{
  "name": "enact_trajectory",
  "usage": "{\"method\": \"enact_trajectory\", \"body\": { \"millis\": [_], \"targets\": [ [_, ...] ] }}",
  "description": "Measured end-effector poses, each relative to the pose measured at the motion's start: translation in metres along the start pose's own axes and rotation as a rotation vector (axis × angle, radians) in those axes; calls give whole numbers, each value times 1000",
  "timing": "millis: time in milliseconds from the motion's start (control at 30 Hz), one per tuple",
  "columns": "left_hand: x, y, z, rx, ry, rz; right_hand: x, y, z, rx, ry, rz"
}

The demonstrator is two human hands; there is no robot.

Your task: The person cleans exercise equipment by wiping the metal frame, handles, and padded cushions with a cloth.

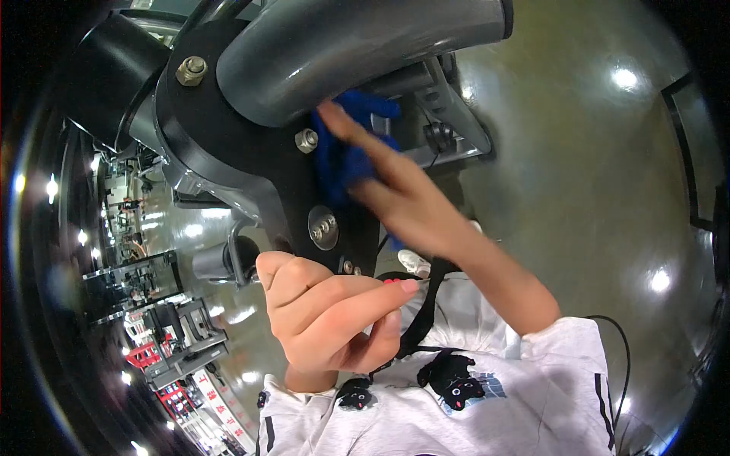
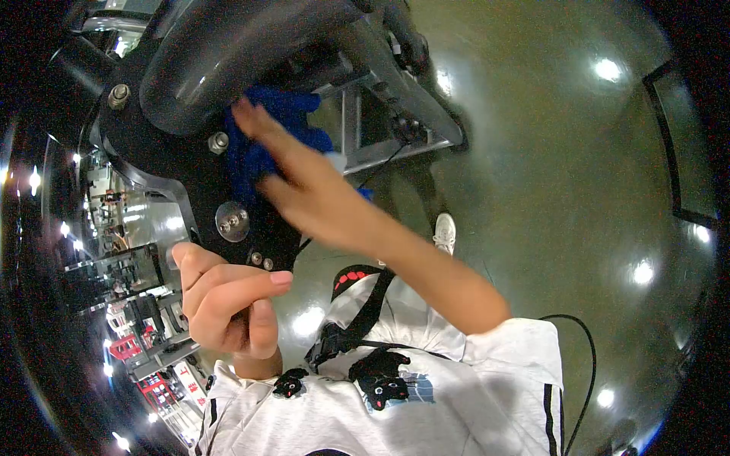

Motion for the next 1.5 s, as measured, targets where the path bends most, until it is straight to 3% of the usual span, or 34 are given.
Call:
{"method": "enact_trajectory", "body": {
  "millis": [33, 100, 233, 333, 433, 633, 933, 1000, 1233, 1367, 1500],
  "targets": [
    [-1, 2, -1, -1, -1, 3, -12, 1, 1, -1, -1, -3],
    [-2, 5, -3, -15, -11, 0, -29, 11, 3, -78, 48, -351],
    [0, 6, -4, -28, -10, 23, -23, 10, -1, 151, 179, -226],
    [0, 3, -4, -17, -1, 16, -3, 5, -1, 27, 94, -138],
    [2, 2, -3, -2, -26, 11, 37, -5, 1, 164, 53, -210],
    [4, 0, -3, -7, -13, 17, 78, -18, 2, 152, -41, -224],
    [3, 0, -1, 7, 11, -2, -13, -2, -5, 32, -43, -20],
    [1, -1, 0, 8, 43, 12, -24, 10, -3, 19, 84, -271],
    [2, -5, -4, 54, 81, -34, 10, 4, 2, 89, 123, -53],
    [4, -6, -4, 113, 116, -80, 65, -12, 4, 174, 74, -243],
    [4, -10, 4, 321, 155, -89, 92, -37, 2, 11, 119, -361]
  ]
}}
Point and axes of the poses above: each hand's wrist, its own x-axis away from the middle knuckle, its own z-axis out of the back of the hand, y = z × x, the point moved 5 cm from there along -x, towards the middle knuckle, and after that the axes turned 11 degrees about y, right-handed, at the moved point
